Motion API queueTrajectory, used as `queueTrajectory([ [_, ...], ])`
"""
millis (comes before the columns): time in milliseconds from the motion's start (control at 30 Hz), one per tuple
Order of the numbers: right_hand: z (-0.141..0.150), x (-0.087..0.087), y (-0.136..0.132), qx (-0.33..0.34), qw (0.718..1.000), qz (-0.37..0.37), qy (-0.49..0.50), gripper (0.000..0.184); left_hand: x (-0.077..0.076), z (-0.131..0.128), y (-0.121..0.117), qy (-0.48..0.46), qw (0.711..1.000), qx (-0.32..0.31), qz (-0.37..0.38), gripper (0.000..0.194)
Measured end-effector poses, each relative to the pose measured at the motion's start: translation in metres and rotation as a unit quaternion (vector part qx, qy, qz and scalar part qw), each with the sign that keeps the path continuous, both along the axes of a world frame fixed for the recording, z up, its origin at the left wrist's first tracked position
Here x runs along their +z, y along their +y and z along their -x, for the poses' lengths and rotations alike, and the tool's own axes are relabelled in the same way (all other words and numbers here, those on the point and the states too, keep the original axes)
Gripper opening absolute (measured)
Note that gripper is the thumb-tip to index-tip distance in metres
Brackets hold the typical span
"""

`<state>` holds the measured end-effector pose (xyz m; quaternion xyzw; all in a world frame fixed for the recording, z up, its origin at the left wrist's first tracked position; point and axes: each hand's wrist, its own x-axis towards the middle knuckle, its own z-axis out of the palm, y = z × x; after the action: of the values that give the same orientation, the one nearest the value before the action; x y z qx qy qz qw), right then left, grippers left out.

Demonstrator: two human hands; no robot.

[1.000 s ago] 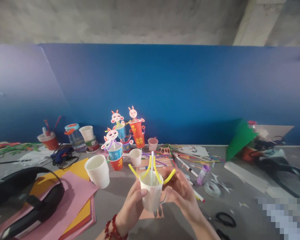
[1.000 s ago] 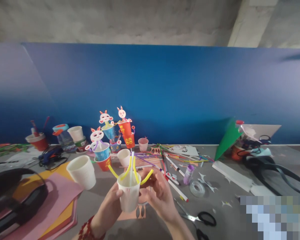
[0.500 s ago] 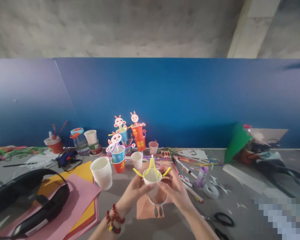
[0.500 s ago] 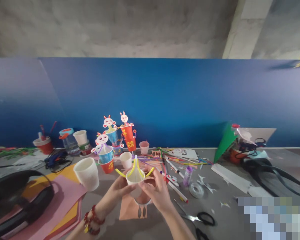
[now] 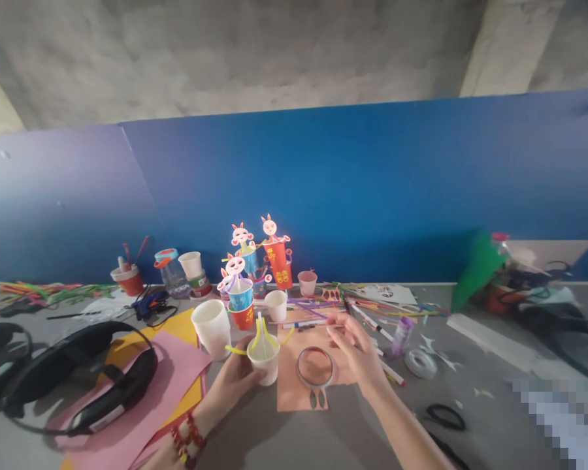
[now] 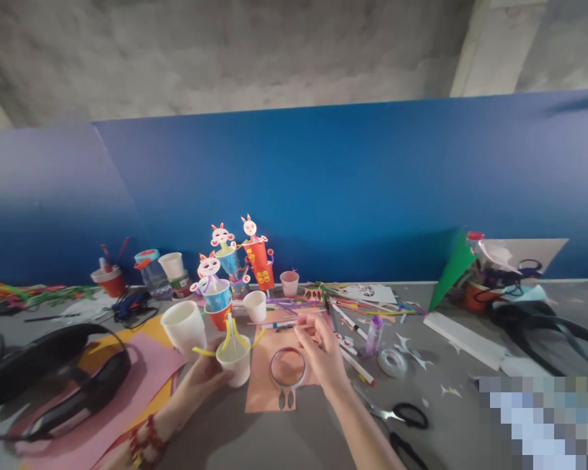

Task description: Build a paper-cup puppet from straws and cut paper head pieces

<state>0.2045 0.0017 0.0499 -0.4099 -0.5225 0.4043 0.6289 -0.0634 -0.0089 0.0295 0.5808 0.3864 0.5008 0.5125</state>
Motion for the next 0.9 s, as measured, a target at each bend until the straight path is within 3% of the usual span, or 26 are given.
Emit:
queueTrajectory([
  [133,-0.001,-0.004,0.002,0.001,1.000,0.006,0.003,0.041,-0.020,0.006,0.011,-0.023,0.999,-0.040,-0.013,0.068],
  [267,-0.002,-0.012,0.008,0.014,0.999,0.023,-0.028,0.046,-0.025,0.008,0.017,-0.021,0.999,-0.048,0.001,0.069],
  [400,0.006,-0.020,0.009,0.076,0.992,0.039,-0.087,0.040,-0.016,0.003,0.008,-0.046,0.998,-0.031,0.027,0.062],
  [533,0.019,-0.024,0.001,0.134,0.981,0.051,-0.133,0.022,0.005,-0.010,-0.003,-0.103,0.990,-0.025,0.099,0.040],
  [700,0.030,-0.029,-0.005,0.249,0.957,0.118,-0.092,0.025,0.028,-0.038,-0.001,-0.150,0.984,-0.036,0.088,0.046],
  [767,0.033,-0.030,-0.004,0.280,0.947,0.153,-0.038,0.033,0.029,-0.048,0.004,-0.157,0.985,-0.024,0.068,0.052],
  [900,0.038,-0.032,-0.002,0.234,0.962,0.143,-0.018,0.043,0.019,-0.057,0.010,-0.183,0.983,-0.015,0.028,0.065],
])
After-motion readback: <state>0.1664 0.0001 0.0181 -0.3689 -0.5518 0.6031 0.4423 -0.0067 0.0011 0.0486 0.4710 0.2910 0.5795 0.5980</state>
